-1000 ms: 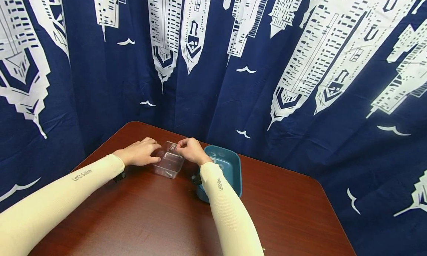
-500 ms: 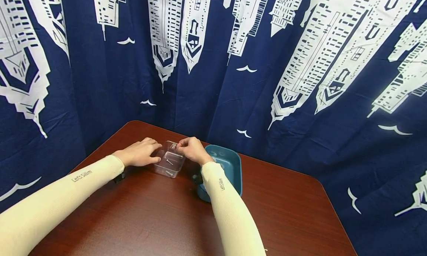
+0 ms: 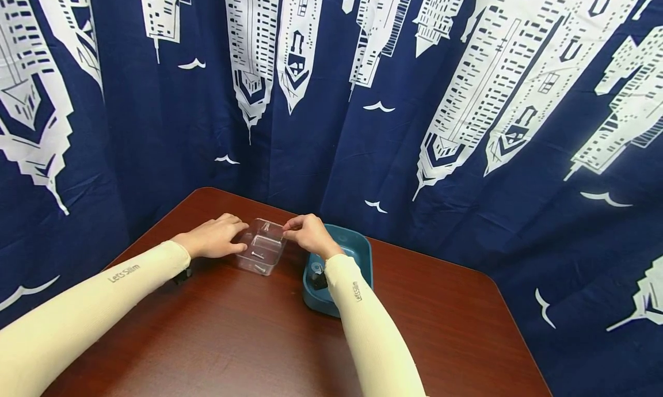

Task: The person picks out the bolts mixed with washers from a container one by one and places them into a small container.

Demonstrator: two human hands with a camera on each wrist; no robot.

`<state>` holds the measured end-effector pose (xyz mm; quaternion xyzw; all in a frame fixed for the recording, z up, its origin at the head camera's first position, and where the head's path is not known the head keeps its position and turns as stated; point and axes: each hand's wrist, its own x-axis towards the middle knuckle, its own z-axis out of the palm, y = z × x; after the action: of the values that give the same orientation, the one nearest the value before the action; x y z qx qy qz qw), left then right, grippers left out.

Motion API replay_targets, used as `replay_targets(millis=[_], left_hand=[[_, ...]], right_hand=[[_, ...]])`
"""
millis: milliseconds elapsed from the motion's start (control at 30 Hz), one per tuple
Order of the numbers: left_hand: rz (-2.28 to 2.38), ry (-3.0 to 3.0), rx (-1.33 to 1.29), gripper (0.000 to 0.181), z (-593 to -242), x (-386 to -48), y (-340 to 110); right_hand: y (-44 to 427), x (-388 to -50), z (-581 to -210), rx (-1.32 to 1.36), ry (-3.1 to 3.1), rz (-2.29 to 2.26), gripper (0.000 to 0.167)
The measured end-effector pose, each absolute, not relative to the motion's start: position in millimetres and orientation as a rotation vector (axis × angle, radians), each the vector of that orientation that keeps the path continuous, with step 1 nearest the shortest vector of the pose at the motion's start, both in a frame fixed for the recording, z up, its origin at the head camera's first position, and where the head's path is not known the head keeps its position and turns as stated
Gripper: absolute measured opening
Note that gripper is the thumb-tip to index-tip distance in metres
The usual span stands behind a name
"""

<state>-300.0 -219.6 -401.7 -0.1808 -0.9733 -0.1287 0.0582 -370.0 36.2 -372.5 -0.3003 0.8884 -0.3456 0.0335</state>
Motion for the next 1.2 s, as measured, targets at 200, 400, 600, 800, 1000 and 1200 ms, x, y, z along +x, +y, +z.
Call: replay_targets(millis=[200, 400, 600, 800, 1000, 1200], left_hand=[[-0.390, -2.946, -0.554, 0.060, -402.4, -301.1, -219.2], [-0.396, -2.945, -0.552, 0.060, -402.5, -300.7, -219.5], [-0.386, -2.940, -0.558, 0.060, -404.8, -302.5, -219.8], [-0.378, -2.932, -0.553, 0.060, -406.1, -304.8, -219.4], [-0.355, -2.932, -0.570, 0.059, -405.4, -305.5, -219.0], [-0.346, -2.933, -0.577, 0.059, -403.8, -304.3, -217.3]], right_hand=[[52.5, -367.7, -369.3, -0.938, 2.733, -1.064, 0.018], [67.8, -364.8, -370.1, -0.867, 2.745, -1.080, 0.025], [84.3, -363.9, -371.3, -0.768, 2.710, -1.224, 0.026], [101.5, -365.0, -374.0, -0.709, 2.675, -1.387, 0.024], [115.6, -368.2, -380.2, -0.594, 2.615, -1.519, 0.029], [122.2, -368.6, -384.6, -0.480, 2.582, -1.666, 0.030]])
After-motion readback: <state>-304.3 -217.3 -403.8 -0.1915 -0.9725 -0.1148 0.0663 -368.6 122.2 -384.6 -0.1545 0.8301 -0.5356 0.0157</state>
